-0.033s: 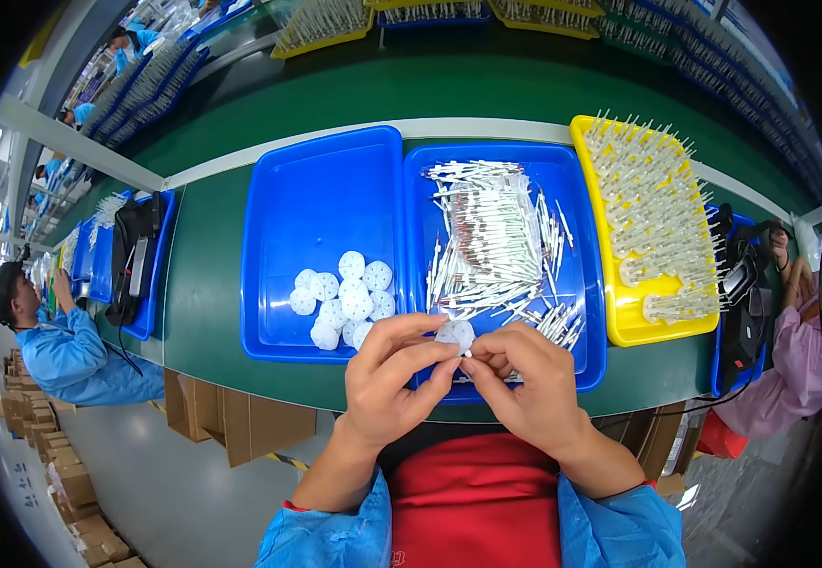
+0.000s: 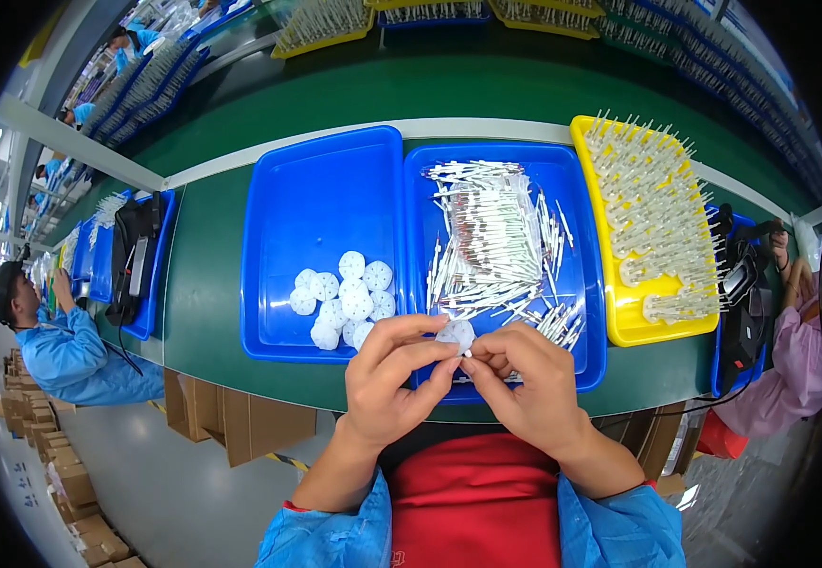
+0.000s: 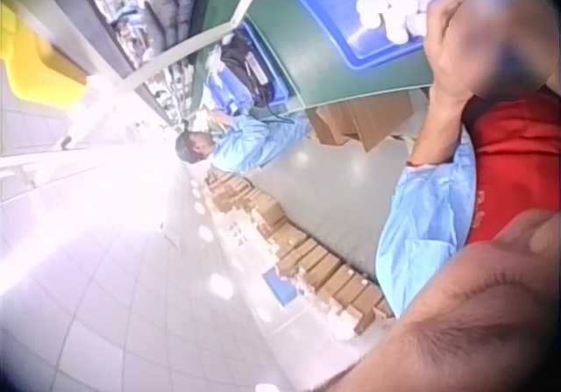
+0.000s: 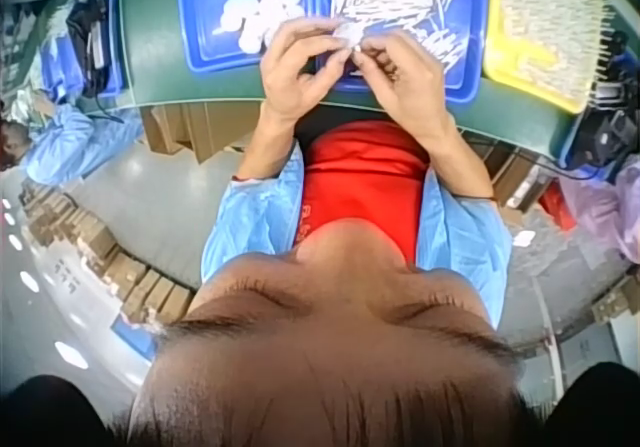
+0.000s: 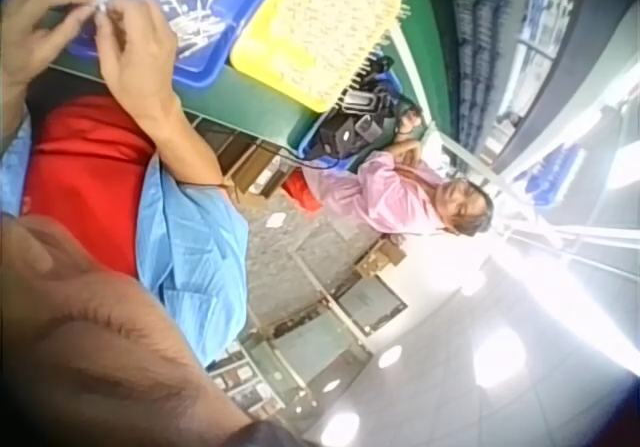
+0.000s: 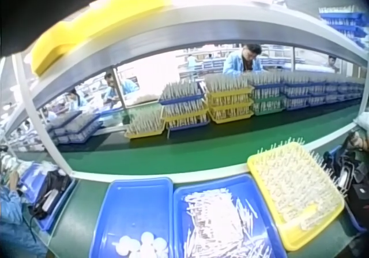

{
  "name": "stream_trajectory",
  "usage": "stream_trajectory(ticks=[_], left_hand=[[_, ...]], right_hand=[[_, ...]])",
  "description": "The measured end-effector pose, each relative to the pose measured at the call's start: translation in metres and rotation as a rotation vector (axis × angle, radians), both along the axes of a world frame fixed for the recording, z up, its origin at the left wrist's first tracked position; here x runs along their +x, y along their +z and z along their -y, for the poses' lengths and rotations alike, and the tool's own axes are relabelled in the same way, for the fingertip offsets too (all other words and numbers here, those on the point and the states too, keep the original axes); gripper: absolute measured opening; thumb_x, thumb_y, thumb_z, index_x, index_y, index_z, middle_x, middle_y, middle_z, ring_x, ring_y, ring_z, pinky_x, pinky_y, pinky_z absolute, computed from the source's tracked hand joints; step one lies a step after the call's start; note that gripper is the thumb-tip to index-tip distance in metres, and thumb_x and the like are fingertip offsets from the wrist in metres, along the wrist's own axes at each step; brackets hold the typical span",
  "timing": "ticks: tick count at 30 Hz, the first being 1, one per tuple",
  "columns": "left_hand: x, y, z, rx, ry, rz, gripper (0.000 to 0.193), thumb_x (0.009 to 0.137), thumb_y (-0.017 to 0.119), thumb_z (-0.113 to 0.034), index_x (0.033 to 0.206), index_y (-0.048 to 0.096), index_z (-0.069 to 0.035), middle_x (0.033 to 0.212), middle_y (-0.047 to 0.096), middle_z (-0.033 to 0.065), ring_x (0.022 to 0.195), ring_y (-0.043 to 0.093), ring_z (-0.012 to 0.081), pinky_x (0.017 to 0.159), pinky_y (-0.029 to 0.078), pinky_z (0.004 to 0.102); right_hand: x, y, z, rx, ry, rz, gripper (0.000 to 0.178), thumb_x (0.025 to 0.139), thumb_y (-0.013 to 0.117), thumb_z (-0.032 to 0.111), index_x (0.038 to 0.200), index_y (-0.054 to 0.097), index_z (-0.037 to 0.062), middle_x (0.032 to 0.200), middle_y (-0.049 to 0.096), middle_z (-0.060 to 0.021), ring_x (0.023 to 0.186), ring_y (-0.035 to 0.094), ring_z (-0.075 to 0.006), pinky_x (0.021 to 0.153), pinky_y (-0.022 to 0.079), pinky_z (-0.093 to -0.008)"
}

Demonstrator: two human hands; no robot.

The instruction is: The person assembles components by inserting pins into circular bases by hand and placing the finished units onto a tray. The person then lifts the loaded tray onto an upper shelf before assembling additional components.

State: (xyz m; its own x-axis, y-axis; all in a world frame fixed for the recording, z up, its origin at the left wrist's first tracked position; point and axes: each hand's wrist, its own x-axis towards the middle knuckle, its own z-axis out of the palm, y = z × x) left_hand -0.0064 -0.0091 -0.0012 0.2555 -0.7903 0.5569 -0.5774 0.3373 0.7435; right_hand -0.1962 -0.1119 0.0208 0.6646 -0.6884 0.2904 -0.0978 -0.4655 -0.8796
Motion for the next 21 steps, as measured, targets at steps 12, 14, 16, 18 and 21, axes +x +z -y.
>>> stream_trajectory(ticks=[12,14,16,18,21], left_hand=[[-0.007,0.014,0.007,0.127,0.009,0.012,0.03,0.09,0.084,0.008,0.119,0.085,0.002,0.123,0.076,0.0178,0.105,0.079,0.0286,0.088,0.065,0.0354],[-0.009,0.017,0.005,0.161,0.054,-0.016,0.027,0.091,0.082,0.01,0.116,0.085,0.002,0.117,0.077,0.0171,0.102,0.08,0.028,0.087,0.064,0.0344],[-0.011,0.012,0.002,0.193,0.097,-0.097,0.022,0.095,0.079,0.011,0.116,0.081,0.004,0.109,0.08,0.0167,0.094,0.081,0.0232,0.083,0.063,0.0312],[-0.017,0.006,0.0,0.208,0.089,-0.255,0.023,0.098,0.078,0.01,0.12,0.078,0.005,0.108,0.08,0.0166,0.093,0.081,0.0206,0.082,0.063,0.0297],[-0.027,0.004,0.0,0.256,0.033,-0.418,0.028,0.103,0.075,0.008,0.13,0.069,0.007,0.106,0.081,0.015,0.093,0.08,0.0149,0.081,0.062,0.0262]], right_hand=[[-0.004,-0.005,0.002,-0.124,0.0,-0.015,0.02,0.1,0.083,0.007,0.117,0.073,0.0038,0.098,0.07,-0.014,0.083,0.074,-0.0347,0.07,0.058,-0.0442],[-0.01,-0.001,0.007,-0.036,0.033,-0.017,0.023,0.101,0.083,0.008,0.121,0.074,0.0043,0.102,0.071,-0.0131,0.085,0.075,-0.0351,0.073,0.059,-0.0434],[-0.02,0.0,0.015,-0.011,0.017,-0.024,0.026,0.101,0.083,0.008,0.125,0.074,0.0049,0.106,0.071,-0.0124,0.086,0.075,-0.035,0.074,0.06,-0.0431],[-0.028,0.003,0.022,-0.065,0.024,-0.093,0.037,0.099,0.083,0.011,0.135,0.073,0.0094,0.115,0.07,-0.01,0.085,0.077,-0.0319,0.071,0.061,-0.0415],[-0.038,0.006,0.017,-0.267,0.159,-0.232,0.047,0.097,0.084,0.015,0.142,0.071,0.0142,0.12,0.069,-0.0073,0.083,0.077,-0.0287,0.067,0.062,-0.0398]])
